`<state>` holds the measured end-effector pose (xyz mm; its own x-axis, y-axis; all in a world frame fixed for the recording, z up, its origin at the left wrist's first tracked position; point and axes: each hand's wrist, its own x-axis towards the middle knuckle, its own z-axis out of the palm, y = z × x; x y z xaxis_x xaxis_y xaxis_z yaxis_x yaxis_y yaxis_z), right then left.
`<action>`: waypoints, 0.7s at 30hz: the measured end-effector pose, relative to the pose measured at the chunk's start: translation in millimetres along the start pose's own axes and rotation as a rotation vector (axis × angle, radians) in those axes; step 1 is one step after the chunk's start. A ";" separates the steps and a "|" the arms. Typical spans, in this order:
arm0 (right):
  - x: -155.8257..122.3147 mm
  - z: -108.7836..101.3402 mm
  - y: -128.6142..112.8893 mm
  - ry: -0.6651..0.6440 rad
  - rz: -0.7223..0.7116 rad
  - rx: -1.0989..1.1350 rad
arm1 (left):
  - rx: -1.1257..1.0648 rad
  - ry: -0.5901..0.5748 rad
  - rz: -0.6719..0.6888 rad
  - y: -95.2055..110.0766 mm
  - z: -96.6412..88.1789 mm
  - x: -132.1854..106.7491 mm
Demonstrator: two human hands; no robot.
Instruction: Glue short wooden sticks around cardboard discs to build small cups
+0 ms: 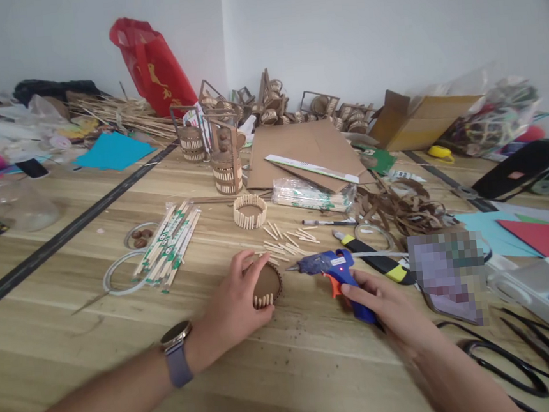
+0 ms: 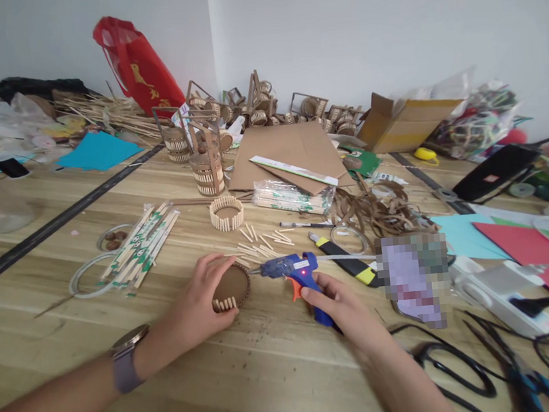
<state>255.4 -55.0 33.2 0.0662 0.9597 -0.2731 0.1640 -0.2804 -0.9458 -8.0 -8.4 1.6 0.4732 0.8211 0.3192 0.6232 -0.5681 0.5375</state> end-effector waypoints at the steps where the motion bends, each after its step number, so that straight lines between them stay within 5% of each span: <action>1: -1.3 -0.5 2.0 0.008 0.008 0.021 | 0.000 -0.003 0.003 -0.4 -0.4 0.0; 8: -13.4 11.2 7.9 0.003 0.120 0.013 | -0.003 -0.030 -0.011 -0.7 -3.2 0.1; 16: -8.5 18.9 12.6 -0.151 -0.119 -0.119 | -0.021 -0.020 -0.004 -4.2 -1.5 -1.2; 21: -5.7 16.2 17.9 -0.211 -0.132 -0.286 | -0.029 -0.008 0.012 -5.4 -0.8 -1.7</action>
<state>242.0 -65.2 15.0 -0.1736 0.9621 -0.2104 0.4277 -0.1188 -0.8961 -12.7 -6.6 -1.3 0.4858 0.8136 0.3195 0.5991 -0.5761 0.5561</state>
